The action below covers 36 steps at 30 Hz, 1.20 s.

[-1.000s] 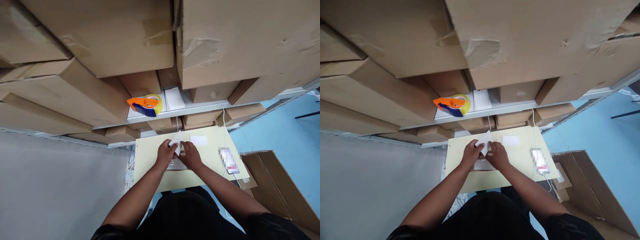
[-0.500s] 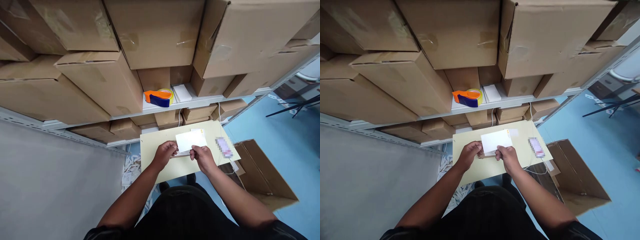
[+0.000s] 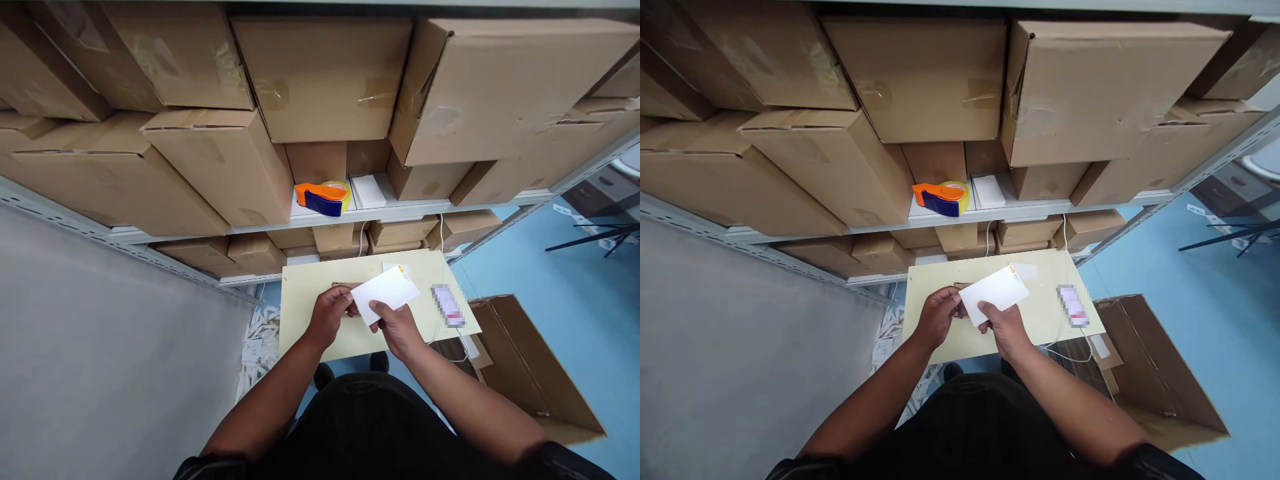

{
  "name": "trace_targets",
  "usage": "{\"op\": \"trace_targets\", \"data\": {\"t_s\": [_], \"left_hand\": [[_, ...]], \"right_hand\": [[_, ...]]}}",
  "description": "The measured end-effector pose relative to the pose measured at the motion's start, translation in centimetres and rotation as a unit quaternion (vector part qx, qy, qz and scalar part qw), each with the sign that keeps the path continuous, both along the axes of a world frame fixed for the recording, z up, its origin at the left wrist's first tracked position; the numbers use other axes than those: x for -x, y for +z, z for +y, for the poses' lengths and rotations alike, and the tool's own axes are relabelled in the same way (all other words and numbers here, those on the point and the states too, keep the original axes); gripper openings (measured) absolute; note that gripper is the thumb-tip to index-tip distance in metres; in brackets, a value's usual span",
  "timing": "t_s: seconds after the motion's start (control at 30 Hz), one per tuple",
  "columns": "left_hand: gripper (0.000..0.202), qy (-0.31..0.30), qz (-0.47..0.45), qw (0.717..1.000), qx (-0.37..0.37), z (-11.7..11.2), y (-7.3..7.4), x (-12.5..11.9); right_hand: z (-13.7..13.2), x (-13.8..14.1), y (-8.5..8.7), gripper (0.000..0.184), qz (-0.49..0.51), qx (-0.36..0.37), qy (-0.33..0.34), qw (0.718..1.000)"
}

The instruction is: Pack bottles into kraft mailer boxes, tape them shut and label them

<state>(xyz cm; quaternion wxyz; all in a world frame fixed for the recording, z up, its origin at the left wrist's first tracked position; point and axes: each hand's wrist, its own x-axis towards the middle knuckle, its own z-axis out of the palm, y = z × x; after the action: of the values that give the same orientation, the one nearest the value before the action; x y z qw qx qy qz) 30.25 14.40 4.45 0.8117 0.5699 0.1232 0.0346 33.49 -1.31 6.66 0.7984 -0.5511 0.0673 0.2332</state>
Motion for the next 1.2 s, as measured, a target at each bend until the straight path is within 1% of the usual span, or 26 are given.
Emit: {"op": "trace_targets", "data": {"t_s": [0.07, 0.23, 0.33, 0.43, 0.63, 0.83, 0.93, 0.97, 1.0, 1.03, 1.1, 1.13, 1.17, 1.2], "left_hand": [[0.015, 0.016, -0.003, 1.000, 0.017, -0.1, -0.3, -0.3], [0.011, 0.015, 0.016, 1.000, 0.002, -0.2, -0.6, -0.8], [0.012, 0.003, 0.036, 0.999, 0.015, -0.2, -0.7, -1.0], [0.015, -0.012, 0.052, 0.998, 0.040, -0.1, -0.4, -1.0], [0.023, -0.048, 0.081, 0.992, 0.082, 0.3, -0.4, -1.0], [0.030, -0.058, 0.085, 0.991, 0.085, 0.4, -0.8, -0.7], [0.029, -0.050, 0.082, 0.992, 0.082, 0.1, -1.2, -0.6], [0.028, -0.044, 0.080, 0.993, 0.080, 0.0, -1.4, -0.6], [0.026, -0.037, 0.077, 0.994, 0.074, 0.0, -1.5, -0.6], [0.024, -0.029, 0.075, 0.995, 0.062, -0.1, -1.7, -0.6], [0.019, -0.017, 0.077, 0.997, 0.024, -0.1, -2.0, -0.5], [0.017, -0.015, 0.080, 0.997, 0.002, -0.2, -2.1, -0.5], [0.015, -0.016, 0.084, 0.996, -0.018, -0.3, -2.2, -0.5], [0.014, -0.018, 0.086, 0.996, -0.035, -0.3, -2.3, -0.4]], "right_hand": [[-0.5, -0.2, -0.2, 0.034, 0.005, 0.002, 0.001, 1.000], [-1.5, -0.6, -0.8, 0.034, 0.024, 0.023, -0.003, 0.999], [-1.7, -0.9, -0.9, 0.035, 0.035, 0.023, 0.005, 0.999], [-1.8, -1.1, -1.1, 0.033, 0.052, 0.021, 0.018, 0.998], [-1.9, -1.3, -2.1, 0.030, 0.076, 0.025, 0.034, 0.996], [-1.6, -1.2, -2.7, 0.031, 0.088, 0.028, 0.048, 0.995], [-1.3, -1.3, -3.7, 0.036, 0.101, 0.037, 0.082, 0.991], [-1.3, -1.4, -4.1, 0.038, 0.095, 0.052, 0.080, 0.991], [-1.4, -1.6, -4.5, 0.040, 0.077, 0.076, 0.059, 0.992], [-1.5, -1.7, -4.9, 0.042, 0.044, 0.108, 0.024, 0.993], [-1.8, -1.9, -5.1, 0.041, -0.063, 0.179, -0.045, 0.981], [-2.0, -2.0, -5.0, 0.035, -0.128, 0.206, -0.051, 0.969], [-2.0, -2.0, -4.7, 0.028, -0.191, 0.223, -0.030, 0.955], [-2.0, -1.9, -4.3, 0.020, -0.246, 0.232, 0.011, 0.941]]}}
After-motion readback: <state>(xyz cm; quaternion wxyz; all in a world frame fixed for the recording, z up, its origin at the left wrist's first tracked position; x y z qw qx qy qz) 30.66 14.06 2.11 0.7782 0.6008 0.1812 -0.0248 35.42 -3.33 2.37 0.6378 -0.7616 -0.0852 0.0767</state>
